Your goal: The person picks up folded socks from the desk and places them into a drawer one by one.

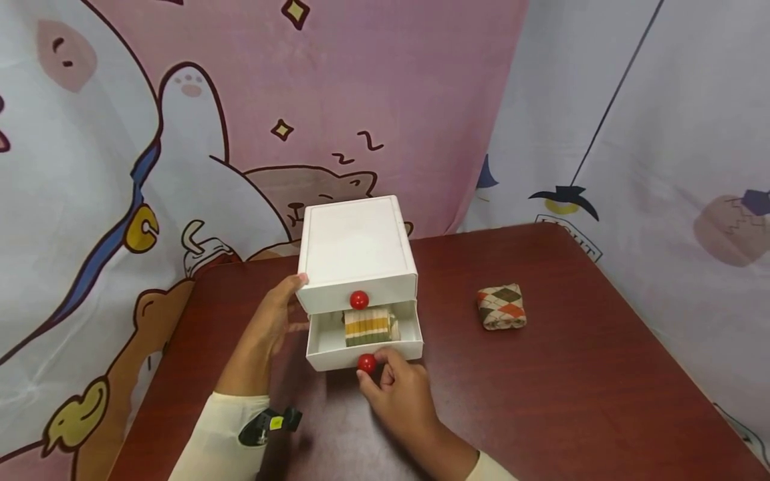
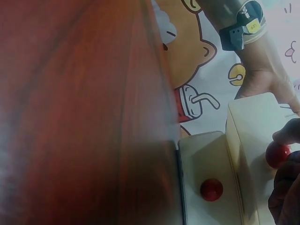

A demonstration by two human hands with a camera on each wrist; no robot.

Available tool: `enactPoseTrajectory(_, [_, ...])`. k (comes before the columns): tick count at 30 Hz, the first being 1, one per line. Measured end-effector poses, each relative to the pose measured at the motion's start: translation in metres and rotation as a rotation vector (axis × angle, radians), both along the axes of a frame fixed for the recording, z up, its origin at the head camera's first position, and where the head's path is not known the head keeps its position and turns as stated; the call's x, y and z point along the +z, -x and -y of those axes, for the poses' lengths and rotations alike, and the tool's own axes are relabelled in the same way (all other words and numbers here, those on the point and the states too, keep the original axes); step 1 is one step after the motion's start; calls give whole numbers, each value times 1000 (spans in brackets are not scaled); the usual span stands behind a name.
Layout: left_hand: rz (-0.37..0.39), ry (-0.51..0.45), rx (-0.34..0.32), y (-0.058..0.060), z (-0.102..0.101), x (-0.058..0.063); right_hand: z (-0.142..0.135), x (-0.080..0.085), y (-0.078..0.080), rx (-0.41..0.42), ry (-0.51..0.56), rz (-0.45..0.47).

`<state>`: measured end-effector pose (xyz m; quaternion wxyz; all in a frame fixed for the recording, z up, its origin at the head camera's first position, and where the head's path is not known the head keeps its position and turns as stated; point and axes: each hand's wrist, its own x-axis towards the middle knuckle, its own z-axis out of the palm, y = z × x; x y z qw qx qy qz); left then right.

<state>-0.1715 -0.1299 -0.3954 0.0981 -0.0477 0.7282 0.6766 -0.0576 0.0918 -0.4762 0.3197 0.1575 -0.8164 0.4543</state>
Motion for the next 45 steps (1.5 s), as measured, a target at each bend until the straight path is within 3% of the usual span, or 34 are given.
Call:
enactPoseTrajectory(24, [0, 0, 14, 0, 1, -2, 7, 4, 43, -4, 32, 135])
enactPoseTrajectory(45, [-1, 14, -8, 0, 3, -1, 9, 6, 59, -33, 38, 197])
